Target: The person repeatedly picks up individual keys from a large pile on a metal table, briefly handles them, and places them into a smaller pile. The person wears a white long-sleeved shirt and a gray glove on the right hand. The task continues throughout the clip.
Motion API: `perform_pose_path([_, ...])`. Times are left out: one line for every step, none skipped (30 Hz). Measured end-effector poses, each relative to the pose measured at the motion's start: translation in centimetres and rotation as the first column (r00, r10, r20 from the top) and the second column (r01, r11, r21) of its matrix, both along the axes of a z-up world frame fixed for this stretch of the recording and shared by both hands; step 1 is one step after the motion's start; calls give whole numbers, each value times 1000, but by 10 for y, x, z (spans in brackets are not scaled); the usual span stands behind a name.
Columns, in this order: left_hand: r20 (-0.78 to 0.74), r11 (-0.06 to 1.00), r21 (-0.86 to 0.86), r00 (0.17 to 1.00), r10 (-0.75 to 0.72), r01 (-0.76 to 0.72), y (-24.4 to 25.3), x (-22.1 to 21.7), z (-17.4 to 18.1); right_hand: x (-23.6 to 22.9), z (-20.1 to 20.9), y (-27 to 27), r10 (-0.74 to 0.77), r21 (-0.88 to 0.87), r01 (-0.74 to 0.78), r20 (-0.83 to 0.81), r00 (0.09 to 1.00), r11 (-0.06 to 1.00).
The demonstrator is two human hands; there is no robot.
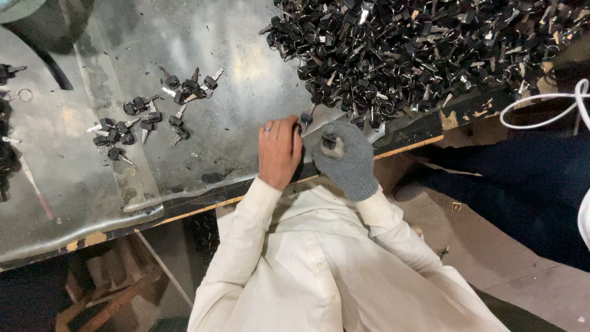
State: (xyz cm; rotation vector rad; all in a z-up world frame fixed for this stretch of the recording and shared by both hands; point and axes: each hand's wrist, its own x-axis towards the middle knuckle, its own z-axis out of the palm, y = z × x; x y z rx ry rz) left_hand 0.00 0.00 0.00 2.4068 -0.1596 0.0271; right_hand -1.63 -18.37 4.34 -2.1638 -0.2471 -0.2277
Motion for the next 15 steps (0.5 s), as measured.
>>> perform_pose_path([49, 981, -196, 999, 4, 6, 1, -14, 18, -1, 8, 2, 40, 30, -40, -25, 999, 999])
perform_pose_path([97, 923, -384, 995, 17, 21, 3, -24, 35, -1, 16, 4, 82, 61, -79, -49, 995, 995])
perform_pose_path([109, 901, -430, 994, -2, 49, 4, -35, 52, 0, 22, 7, 125, 93, -118, -71, 990, 989])
perform_pose_path([122, 877, -475, 992, -21, 77, 4, -47, 66, 3, 28, 9, 148, 109, -136, -115, 982, 985])
perform_pose_path([137, 849, -517, 990, -40, 106, 5, -51, 77, 6, 33, 11, 171, 127, -152, -157, 973, 980])
perform_pose_path([217, 899, -416, 975, -49, 138, 7, -46, 81, 10, 38, 13, 196, 145, -169, -197, 961, 975])
perform_pose_path([291, 937, -310, 954, -68, 161, 10, -39, 82, 16, 41, 14, 177, 8, -176, -89, 980, 984])
perform_pose_path([360, 964, -198, 928, -95, 175, 14, -31, 79, 27, 42, 15, 171, -129, -167, 22, 985, 978])
perform_pose_path([346, 978, -148, 934, -90, 149, 17, -20, 74, 33, 44, 16, 177, -264, -137, 133, 975, 955])
perform_pose_path([332, 988, -97, 940, -83, 122, 19, -6, 66, 35, 45, 18, 156, -260, -106, 177, 972, 960])
perform_pose_path([319, 994, -46, 945, -76, 96, 20, 0, 60, 36, 46, 20, 135, -255, -77, 221, 966, 964])
perform_pose_path([302, 998, -45, 953, -35, 50, 21, 0, 55, 37, 47, 21, 116, -249, -48, 264, 957, 967])
perform_pose_path([287, 999, -40, 958, 4, 8, 23, 1, 50, 33, 49, 21, 148, -258, -86, 233, 961, 962])
perform_pose_path([272, 999, -34, 961, 43, -35, 24, 3, 45, 24, 52, 22, 181, -266, -124, 200, 963, 956])
perform_pose_path([286, 996, -43, 954, 85, -76, 24, 1, 41, 17, 54, 23, 216, -274, -165, 166, 962, 948])
